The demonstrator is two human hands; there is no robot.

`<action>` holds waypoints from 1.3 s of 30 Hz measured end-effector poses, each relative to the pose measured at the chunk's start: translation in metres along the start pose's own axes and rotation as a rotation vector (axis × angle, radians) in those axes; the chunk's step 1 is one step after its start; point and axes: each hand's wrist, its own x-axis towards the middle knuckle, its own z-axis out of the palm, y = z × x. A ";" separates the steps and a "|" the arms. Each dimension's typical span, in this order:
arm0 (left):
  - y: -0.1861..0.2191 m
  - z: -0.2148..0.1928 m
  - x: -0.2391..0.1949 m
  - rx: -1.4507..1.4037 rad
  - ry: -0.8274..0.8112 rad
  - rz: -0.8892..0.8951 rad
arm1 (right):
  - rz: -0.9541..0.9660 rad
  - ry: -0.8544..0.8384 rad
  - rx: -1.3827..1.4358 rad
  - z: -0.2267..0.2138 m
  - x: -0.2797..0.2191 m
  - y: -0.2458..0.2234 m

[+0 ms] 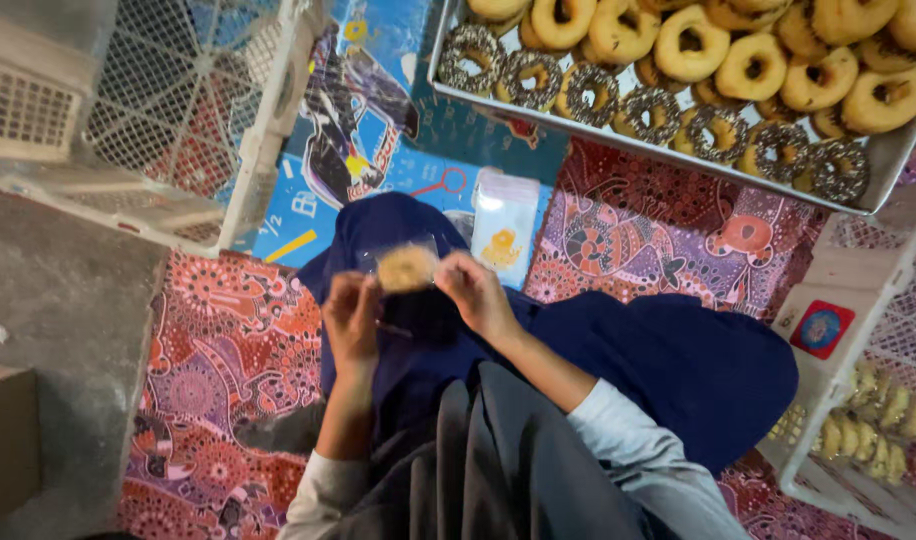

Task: The person sits on the floor and repeatedly picks donuts from a metal tray, places them into small plastic bags, and sets the filled bags into a white crate. The process is continuous and repetitive throughout the clip.

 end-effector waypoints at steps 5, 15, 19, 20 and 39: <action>-0.011 0.018 -0.021 0.400 -0.031 0.012 | 0.421 0.165 0.269 -0.015 -0.023 0.045; -0.114 0.215 0.083 0.748 -0.317 0.680 | 0.073 0.807 -0.601 -0.198 0.016 0.108; -0.160 0.224 0.106 0.985 -0.529 0.417 | -0.210 0.848 -1.331 -0.215 0.016 0.094; -0.160 0.218 0.103 1.030 -0.590 0.369 | -0.209 0.804 -1.272 -0.209 0.021 0.088; 0.042 0.222 0.064 0.177 -0.193 0.338 | -0.570 0.474 -0.912 -0.083 -0.011 -0.166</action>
